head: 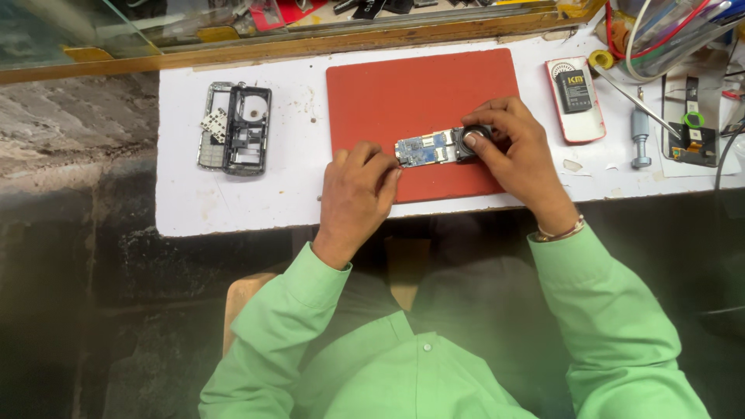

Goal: The person disassembles a small electronic device, removes the battery, and uses a screwdriver to separate the casing. They then apply flux to the circuit board and use a soldering iron to work on the components.

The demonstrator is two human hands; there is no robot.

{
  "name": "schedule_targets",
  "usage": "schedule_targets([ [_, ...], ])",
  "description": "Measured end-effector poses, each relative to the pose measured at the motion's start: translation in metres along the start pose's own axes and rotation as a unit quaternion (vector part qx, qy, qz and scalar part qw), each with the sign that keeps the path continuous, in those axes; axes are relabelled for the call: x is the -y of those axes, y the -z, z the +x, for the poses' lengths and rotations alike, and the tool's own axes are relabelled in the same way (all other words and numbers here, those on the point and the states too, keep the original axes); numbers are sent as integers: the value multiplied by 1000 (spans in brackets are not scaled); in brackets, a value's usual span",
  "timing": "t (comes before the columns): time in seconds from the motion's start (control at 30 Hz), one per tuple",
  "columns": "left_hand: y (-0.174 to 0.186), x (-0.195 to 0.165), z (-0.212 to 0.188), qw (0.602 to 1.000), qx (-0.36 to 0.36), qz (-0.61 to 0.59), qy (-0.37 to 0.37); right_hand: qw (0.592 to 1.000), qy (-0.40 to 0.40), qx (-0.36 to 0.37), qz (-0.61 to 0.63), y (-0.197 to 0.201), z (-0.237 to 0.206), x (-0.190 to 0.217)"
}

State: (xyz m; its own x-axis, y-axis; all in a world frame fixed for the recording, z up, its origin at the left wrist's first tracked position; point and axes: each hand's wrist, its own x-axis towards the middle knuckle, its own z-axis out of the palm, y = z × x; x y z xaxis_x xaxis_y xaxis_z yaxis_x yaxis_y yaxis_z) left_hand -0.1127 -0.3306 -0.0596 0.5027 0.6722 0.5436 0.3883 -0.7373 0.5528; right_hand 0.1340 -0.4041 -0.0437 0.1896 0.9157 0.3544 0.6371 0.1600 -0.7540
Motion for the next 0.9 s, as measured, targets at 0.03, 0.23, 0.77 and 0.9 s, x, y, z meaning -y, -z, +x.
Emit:
schedule_targets([
  [0.03,-1,-2,0,1000,1,3,8,1000,20,-10,-8,-1,-1,2],
  [0.23,3,4,4,1000,11,11,12,993,75,21,-93,-5,5,14],
  [0.77,26,27,26,997,45,-19,54,992,25,66,-104,-22,35,32],
  [0.9,36,29,32,994,53,-44,85,995,46,55,-74,-25,37,38],
])
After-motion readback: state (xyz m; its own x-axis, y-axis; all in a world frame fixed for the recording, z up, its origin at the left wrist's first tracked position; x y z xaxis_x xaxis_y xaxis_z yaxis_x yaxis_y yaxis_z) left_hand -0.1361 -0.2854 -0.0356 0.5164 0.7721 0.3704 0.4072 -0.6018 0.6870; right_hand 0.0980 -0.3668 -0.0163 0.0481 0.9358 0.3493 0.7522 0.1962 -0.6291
